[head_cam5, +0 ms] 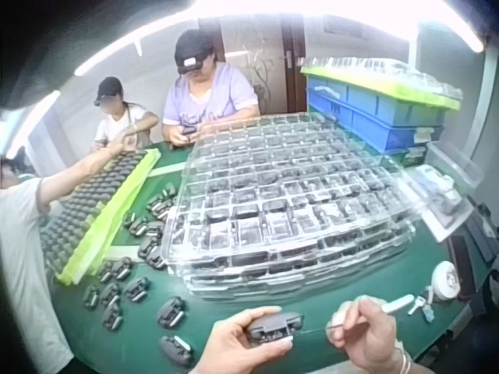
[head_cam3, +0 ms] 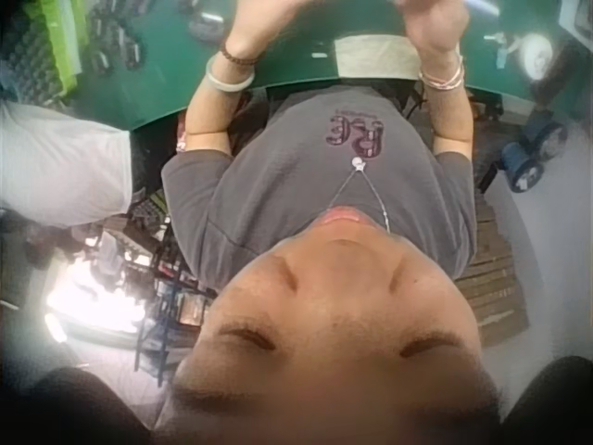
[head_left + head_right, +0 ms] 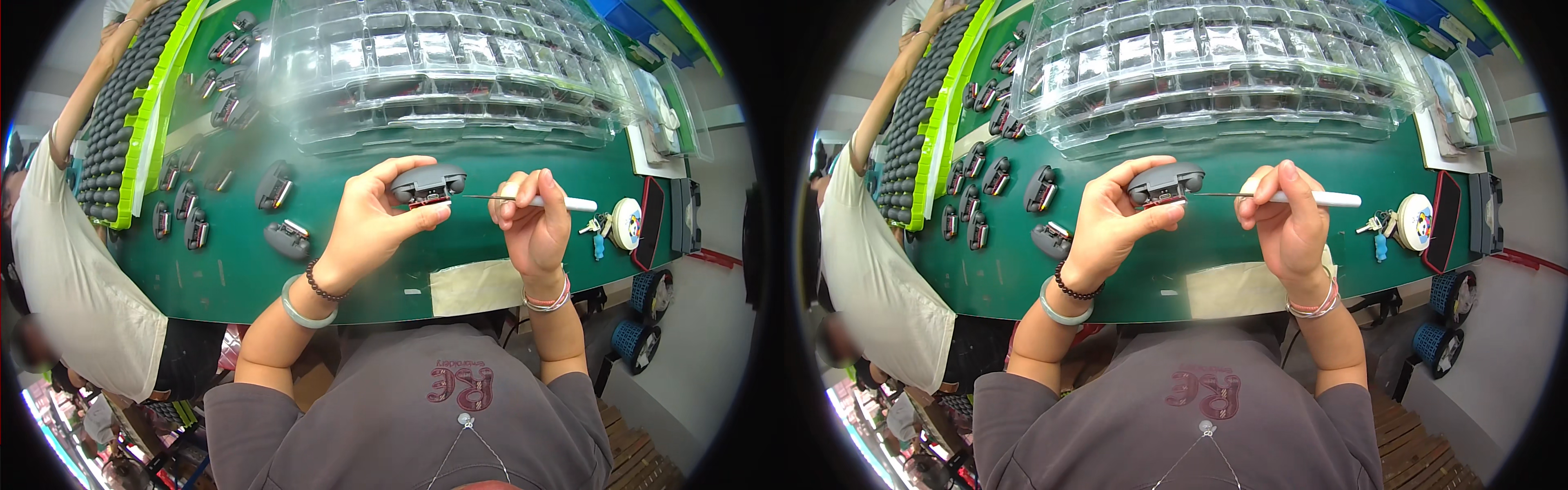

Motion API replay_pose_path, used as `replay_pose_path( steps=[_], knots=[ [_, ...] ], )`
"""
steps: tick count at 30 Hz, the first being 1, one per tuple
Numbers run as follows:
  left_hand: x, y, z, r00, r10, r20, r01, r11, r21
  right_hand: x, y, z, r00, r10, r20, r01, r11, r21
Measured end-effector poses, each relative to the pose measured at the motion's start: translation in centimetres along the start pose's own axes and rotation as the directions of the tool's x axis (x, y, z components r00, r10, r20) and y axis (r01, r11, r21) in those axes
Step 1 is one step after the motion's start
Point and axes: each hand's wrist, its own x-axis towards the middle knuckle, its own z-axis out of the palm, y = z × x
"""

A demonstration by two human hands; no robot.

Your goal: Assembling small plastic electronic housings using a precision screwdriver tool at a factory workbench.

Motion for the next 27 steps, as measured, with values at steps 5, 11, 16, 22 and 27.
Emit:
replay_pose_path(
  steps=[5,11,16,22,27],
  knots=[
    [0.01,-0.13,0.13,1.0,0.009,0.006,-0.01,0.999,0.039,0.0,-0.11,0.04,1.0,-0.023,0.004,0.023,0.998,-0.058],
    [-0.08,-0.23,0.1,1.0,0.021,0.013,-0.022,0.997,0.075,-0.12,-0.11,0.19,1.0,-0.029,0.01,0.03,0.996,-0.09],
    [-0.09,-0.32,0.11,0.998,0.052,0.028,-0.055,0.995,0.083,-0.07,0.0,0.16,0.999,-0.028,0.028,0.03,0.996,-0.087],
    [-0.19,-0.25,0.07,0.998,0.046,0.036,-0.05,0.991,0.12,-0.22,-0.08,0.23,1.0,-0.023,0.016,0.025,0.995,-0.093],
    [-0.08,-0.58,0.15,0.996,0.085,0.027,-0.087,0.992,0.095,-0.15,-0.12,0.3,1.0,-0.005,0.012,0.006,0.995,-0.097]
  ],
)
